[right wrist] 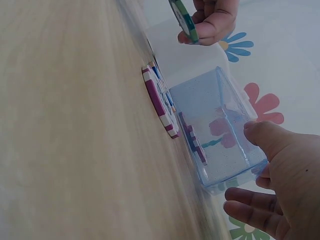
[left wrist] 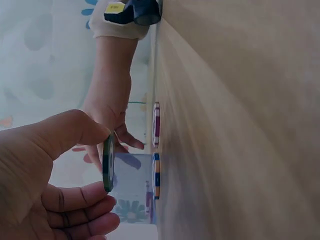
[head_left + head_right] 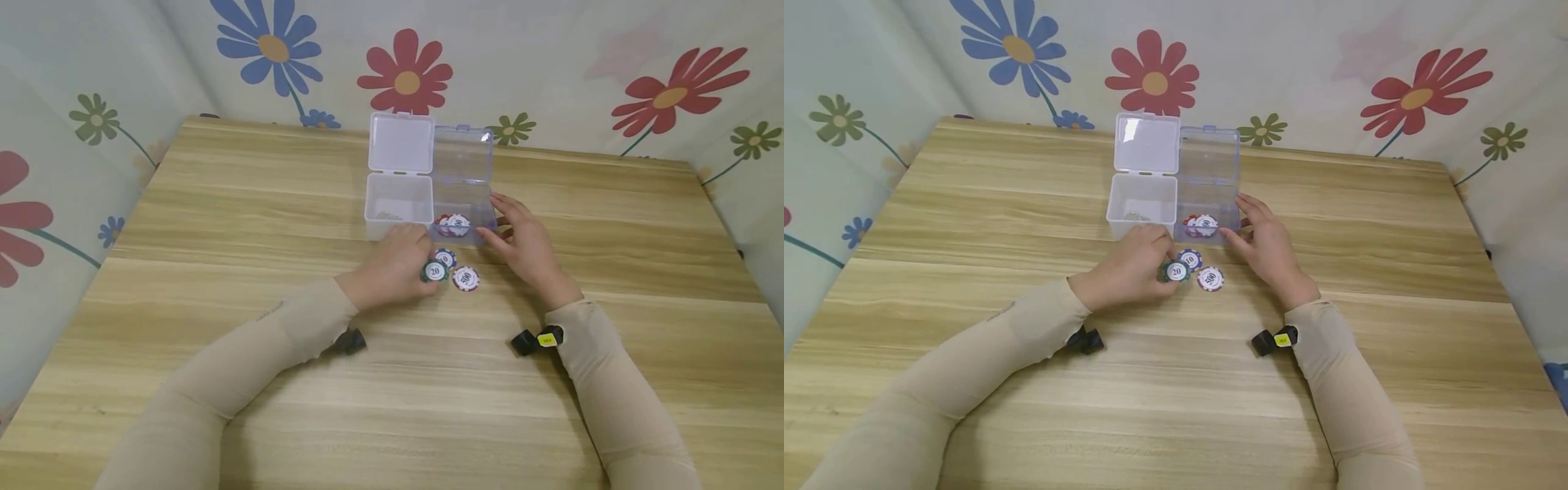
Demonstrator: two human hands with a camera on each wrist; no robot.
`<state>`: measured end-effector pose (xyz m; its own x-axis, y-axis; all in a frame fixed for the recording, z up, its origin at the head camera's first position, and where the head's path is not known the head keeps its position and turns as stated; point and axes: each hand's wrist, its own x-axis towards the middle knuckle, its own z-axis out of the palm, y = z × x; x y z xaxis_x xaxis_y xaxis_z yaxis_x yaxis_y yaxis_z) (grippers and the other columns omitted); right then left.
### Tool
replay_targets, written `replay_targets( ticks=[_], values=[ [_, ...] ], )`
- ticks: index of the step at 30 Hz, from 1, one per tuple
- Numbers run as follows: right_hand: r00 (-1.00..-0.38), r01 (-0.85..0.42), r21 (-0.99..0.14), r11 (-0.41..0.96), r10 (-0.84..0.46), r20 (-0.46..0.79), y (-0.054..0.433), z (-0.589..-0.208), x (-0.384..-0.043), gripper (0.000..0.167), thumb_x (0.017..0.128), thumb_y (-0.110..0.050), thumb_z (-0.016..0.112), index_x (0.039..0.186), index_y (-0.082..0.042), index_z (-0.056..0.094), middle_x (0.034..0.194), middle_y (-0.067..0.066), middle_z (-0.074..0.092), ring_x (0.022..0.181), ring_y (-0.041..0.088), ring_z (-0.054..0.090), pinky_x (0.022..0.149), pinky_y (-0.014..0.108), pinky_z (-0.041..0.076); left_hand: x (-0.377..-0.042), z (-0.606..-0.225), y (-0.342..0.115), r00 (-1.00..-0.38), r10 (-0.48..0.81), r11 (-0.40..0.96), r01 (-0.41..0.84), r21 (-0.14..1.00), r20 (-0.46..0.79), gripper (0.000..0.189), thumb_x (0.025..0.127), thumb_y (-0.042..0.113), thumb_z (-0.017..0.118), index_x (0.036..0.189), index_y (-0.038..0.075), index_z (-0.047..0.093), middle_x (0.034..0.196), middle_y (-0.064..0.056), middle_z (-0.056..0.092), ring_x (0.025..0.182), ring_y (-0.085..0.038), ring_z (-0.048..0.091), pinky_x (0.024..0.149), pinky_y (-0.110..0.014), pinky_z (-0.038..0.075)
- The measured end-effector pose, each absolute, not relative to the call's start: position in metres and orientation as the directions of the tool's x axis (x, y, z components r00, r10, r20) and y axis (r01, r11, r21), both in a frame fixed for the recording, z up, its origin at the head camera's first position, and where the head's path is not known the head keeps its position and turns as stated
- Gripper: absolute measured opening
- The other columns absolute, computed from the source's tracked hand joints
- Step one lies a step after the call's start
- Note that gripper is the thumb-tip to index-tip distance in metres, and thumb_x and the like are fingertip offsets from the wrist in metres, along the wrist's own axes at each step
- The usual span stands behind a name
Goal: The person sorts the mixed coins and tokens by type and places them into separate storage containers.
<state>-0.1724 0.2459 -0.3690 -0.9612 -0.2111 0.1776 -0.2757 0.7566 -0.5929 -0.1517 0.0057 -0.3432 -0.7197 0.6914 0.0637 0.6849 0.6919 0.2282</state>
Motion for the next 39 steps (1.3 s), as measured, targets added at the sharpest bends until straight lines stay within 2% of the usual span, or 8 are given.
replay_targets(
  ticks=[10,19,27,32,39],
  values=[
    [-0.960,-0.279,-0.600,0.750,-0.214,0.178,0.246,-0.370,-0.172,0.061,0.091,-0.019,0.066,0.143,0.001,0.041,0.150,0.019,0.039,0.102,0.037,0.063,0.083,0.046,0.057,-0.157,-0.335,0.006,-0.734,0.671,0.694,0.671,0.261,0.103,0.042,0.077,0.039,0.074,0.099,0.004,0.065,0.097,-0.006,0.059,0.094,-0.022,0.052,0.087,-0.036,0.045],
    [-0.963,-0.269,-0.608,0.747,-0.208,0.171,0.249,-0.370,-0.172,0.060,0.093,-0.020,0.064,0.144,0.001,0.040,0.151,0.018,0.038,0.104,0.037,0.062,0.084,0.047,0.056,-0.168,-0.318,0.010,-0.712,0.686,0.688,0.702,0.184,0.153,0.043,0.077,0.042,0.073,0.099,0.005,0.065,0.098,-0.007,0.061,0.095,-0.023,0.055,0.085,-0.036,0.046],
    [-0.961,-0.275,-0.605,0.747,-0.206,0.184,0.250,-0.370,-0.171,0.061,0.091,-0.019,0.066,0.143,0.001,0.041,0.150,0.018,0.039,0.102,0.036,0.063,0.083,0.046,0.057,-0.181,-0.306,0.017,-0.706,0.686,0.682,0.709,0.182,0.178,0.043,0.078,0.039,0.073,0.099,0.002,0.066,0.099,-0.009,0.061,0.095,-0.024,0.055,0.086,-0.037,0.047],
    [-0.960,-0.279,-0.597,0.752,-0.211,0.182,0.250,-0.368,-0.170,0.060,0.092,-0.020,0.064,0.143,0.001,0.040,0.150,0.019,0.039,0.101,0.037,0.063,0.083,0.047,0.057,-0.192,-0.304,0.021,-0.719,0.676,0.697,0.695,0.176,0.160,0.044,0.079,0.040,0.072,0.101,0.002,0.065,0.101,-0.009,0.062,0.097,-0.024,0.055,0.089,-0.036,0.046],
    [-0.961,-0.276,-0.600,0.751,-0.214,0.175,0.249,-0.371,-0.172,0.061,0.092,-0.022,0.065,0.143,0.000,0.040,0.151,0.017,0.038,0.103,0.036,0.063,0.084,0.045,0.057,-0.207,-0.301,0.026,-0.745,0.659,0.726,0.665,0.174,0.099,0.044,0.081,0.041,0.070,0.102,0.003,0.065,0.102,-0.008,0.060,0.096,-0.024,0.053,0.086,-0.036,0.045]
  ],
)
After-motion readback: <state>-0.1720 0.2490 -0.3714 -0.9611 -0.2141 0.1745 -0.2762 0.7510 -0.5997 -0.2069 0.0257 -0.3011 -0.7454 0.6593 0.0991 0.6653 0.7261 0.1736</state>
